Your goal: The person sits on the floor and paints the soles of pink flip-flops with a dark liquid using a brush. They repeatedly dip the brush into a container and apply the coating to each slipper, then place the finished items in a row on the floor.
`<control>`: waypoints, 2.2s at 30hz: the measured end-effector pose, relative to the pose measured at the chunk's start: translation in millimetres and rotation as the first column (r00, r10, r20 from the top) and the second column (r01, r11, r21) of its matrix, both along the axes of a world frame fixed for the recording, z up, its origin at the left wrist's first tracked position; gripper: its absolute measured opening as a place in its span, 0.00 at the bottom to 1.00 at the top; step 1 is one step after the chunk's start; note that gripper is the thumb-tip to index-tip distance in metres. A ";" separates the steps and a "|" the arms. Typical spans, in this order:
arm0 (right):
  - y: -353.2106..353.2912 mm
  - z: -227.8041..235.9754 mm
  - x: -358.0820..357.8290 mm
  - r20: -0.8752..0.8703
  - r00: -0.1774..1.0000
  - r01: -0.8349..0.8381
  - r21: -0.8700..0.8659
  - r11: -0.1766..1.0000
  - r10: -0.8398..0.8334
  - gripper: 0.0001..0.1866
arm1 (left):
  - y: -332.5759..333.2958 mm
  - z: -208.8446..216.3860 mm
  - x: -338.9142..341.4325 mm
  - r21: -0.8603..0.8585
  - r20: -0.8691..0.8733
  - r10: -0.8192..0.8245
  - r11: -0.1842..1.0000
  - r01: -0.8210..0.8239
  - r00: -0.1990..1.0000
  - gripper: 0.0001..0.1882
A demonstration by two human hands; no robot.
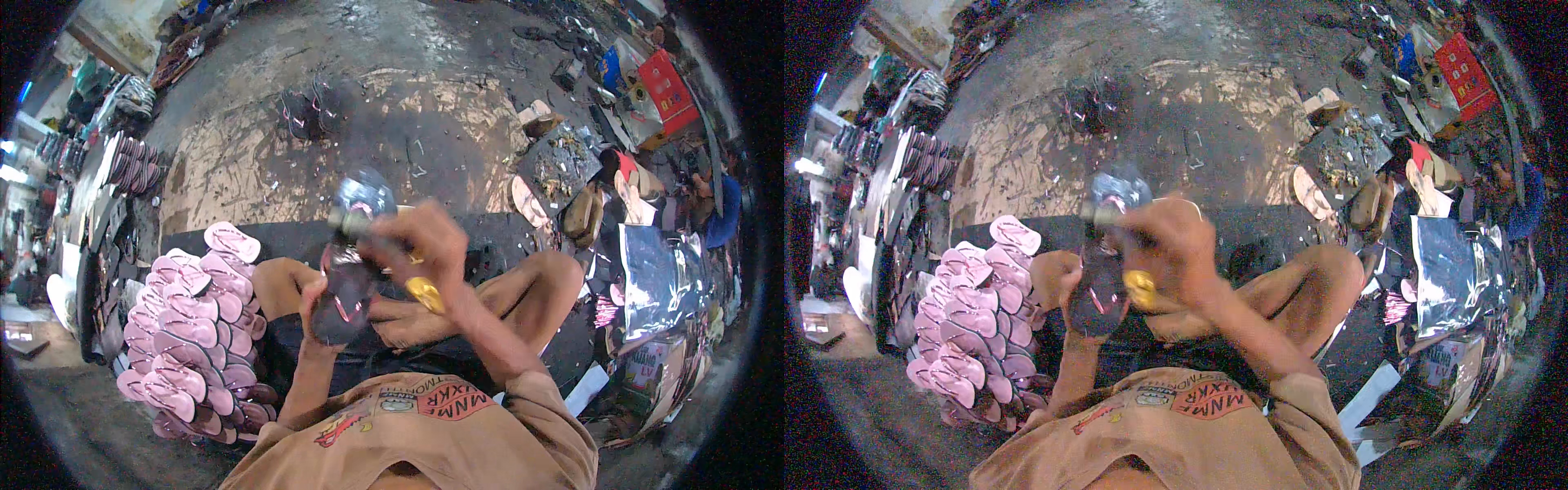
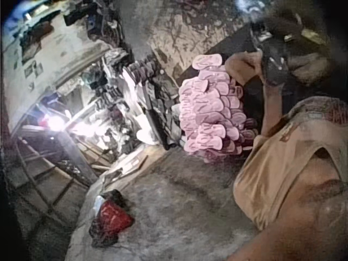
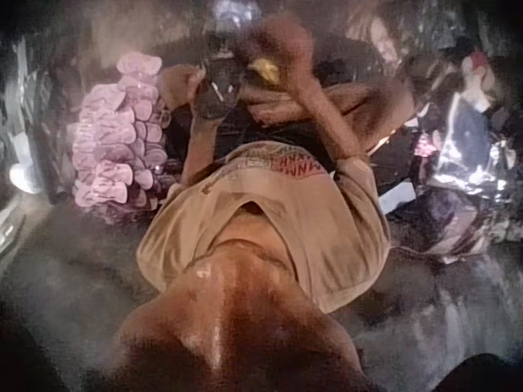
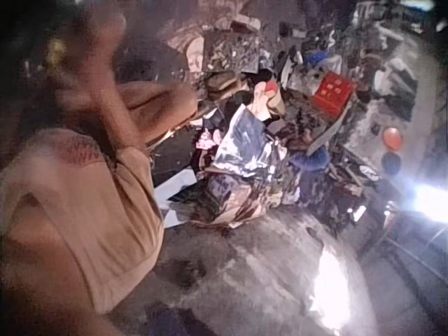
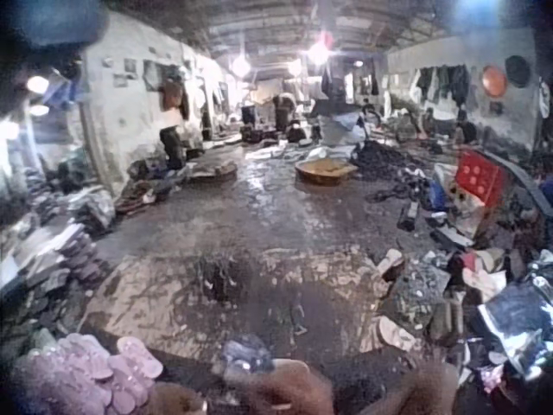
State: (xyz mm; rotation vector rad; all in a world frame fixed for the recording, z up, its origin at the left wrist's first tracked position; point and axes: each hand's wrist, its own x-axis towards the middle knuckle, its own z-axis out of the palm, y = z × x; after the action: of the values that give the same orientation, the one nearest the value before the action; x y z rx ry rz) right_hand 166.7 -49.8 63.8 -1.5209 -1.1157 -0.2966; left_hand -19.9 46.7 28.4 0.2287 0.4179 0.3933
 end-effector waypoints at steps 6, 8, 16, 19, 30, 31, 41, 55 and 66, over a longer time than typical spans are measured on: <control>-11.5 19.0 34.5 -0.462 0.870 0.099 -0.179 0.979 -0.172 0.12 | 10.1 -37.6 -22.5 0.526 -0.262 -0.188 0.795 0.303 0.947 0.31; -18.5 40.8 23.8 -0.350 0.927 0.102 -0.107 0.989 -0.134 0.13 | 9.9 -31.4 -18.0 0.706 -0.513 -0.058 0.540 0.459 0.856 0.35; -17.7 41.3 24.2 -0.315 0.949 -0.081 -0.231 0.970 0.004 0.17 | 1.9 -22.5 -22.7 0.200 -0.021 -0.195 0.960 0.195 0.981 0.40; -2.8 40.3 16.8 -0.062 0.995 0.053 -0.277 0.959 -0.073 0.17 | 4.6 -35.2 -21.2 0.286 -0.129 -0.162 0.938 0.193 0.978 0.42; -41.0 11.0 -41.8 -0.278 0.856 -0.517 -0.478 0.710 0.436 0.16 | 19.5 -32.8 13.4 0.715 -0.184 0.045 0.692 0.102 0.982 0.29; -35.0 4.8 -32.7 -0.348 0.863 -0.484 -0.361 0.797 0.367 0.16 | 23.8 -26.4 15.1 0.449 -0.059 -0.048 0.891 0.069 0.997 0.29; -22.7 -13.1 -109.5 -0.403 0.896 -0.213 -0.024 0.977 0.186 0.16 | 12.0 17.9 49.9 0.162 -0.100 0.118 0.982 -0.101 0.988 0.24; -16.2 -40.4 25.4 -0.320 0.917 0.015 -0.568 0.823 -0.238 0.16 | 102.5 -21.4 -13.3 0.784 -0.063 0.730 0.458 -0.419 0.681 0.21; -18.8 -33.9 28.3 -0.341 0.850 0.196 -0.500 0.843 -0.400 0.10 | 87.6 -34.6 -19.8 0.916 -0.093 0.796 0.304 -0.263 0.598 0.24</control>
State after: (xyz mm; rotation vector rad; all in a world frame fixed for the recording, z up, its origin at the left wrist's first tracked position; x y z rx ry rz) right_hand 195.0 -68.6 29.8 -2.0635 -0.5928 0.1059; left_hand -39.7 134.3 -6.2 1.2351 0.8797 1.2964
